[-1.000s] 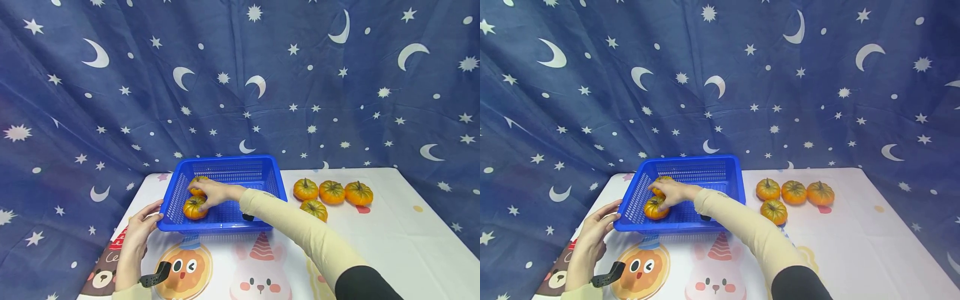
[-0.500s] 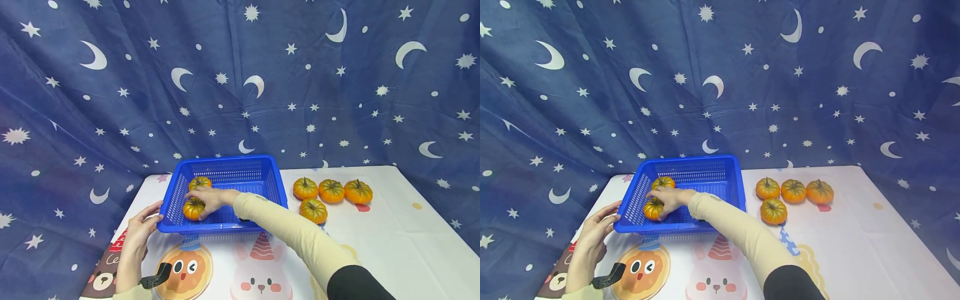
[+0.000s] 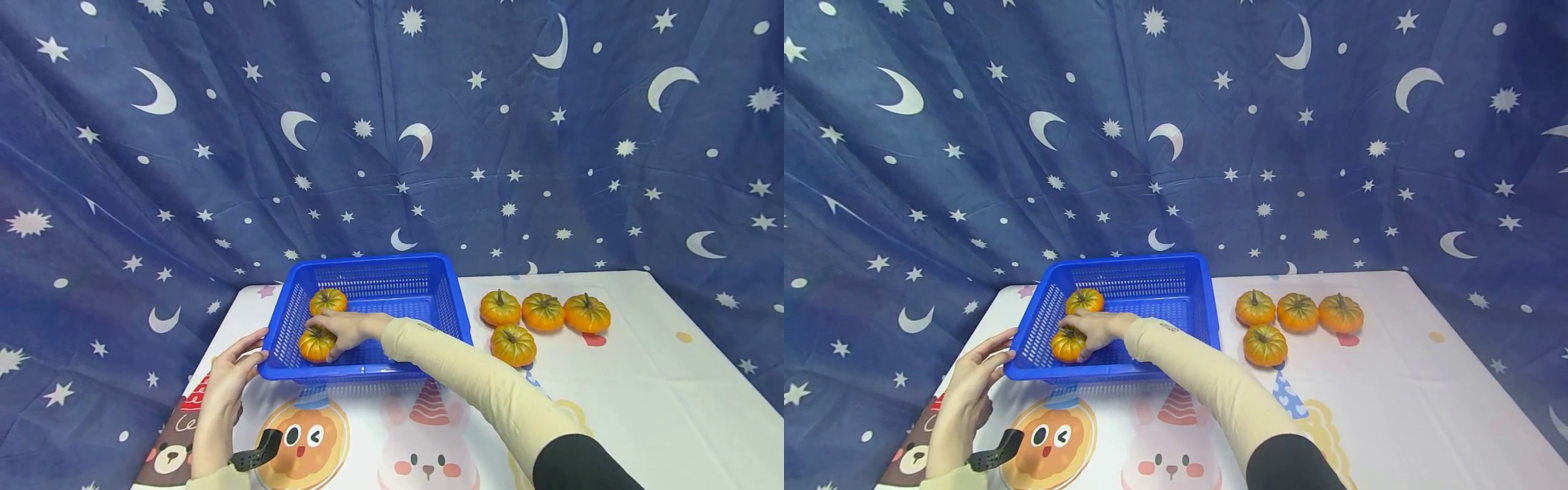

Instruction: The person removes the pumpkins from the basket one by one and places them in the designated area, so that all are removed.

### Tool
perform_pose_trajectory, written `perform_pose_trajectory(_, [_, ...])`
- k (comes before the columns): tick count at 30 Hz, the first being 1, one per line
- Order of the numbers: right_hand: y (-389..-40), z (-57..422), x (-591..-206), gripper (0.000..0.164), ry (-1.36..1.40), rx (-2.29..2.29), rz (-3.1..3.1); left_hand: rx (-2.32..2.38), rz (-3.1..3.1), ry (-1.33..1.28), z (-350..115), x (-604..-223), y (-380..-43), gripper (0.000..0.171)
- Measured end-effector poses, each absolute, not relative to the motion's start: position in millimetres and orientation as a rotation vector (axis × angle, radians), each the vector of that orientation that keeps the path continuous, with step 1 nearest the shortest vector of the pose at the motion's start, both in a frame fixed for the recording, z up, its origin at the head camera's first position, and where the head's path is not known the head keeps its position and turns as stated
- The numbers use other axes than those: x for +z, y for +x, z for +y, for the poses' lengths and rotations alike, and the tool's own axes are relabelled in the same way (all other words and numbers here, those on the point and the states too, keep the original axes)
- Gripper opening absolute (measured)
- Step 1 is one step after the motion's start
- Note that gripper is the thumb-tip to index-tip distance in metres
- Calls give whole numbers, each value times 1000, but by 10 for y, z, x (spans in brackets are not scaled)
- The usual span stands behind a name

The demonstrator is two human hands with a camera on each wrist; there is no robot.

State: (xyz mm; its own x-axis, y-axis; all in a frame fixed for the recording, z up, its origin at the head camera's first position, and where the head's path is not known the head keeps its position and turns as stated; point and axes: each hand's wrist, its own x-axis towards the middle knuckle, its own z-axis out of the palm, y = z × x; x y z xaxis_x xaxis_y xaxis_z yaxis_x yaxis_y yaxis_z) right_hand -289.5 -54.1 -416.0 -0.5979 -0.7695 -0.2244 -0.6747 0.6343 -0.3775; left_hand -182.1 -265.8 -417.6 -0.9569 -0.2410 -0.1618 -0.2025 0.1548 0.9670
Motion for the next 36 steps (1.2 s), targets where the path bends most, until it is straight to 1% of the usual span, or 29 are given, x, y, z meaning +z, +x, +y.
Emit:
perform_pose_trajectory(11, [-2925,-466,-4129,74,-1177,-315,2499,-1991,-2371,431,-2659,-4180,-1815,51])
perform_pose_trajectory(18, [-2917,-391,-4013,73,-1220,-329,2507,-1969,-2376,435,-2663,-4196,-1811,51])
perform_pose_trajectory(36, [-2824,-78,-3674,77,-1258,-444,2513,-1948,-2390,444,-2655,-4165,-1815,49])
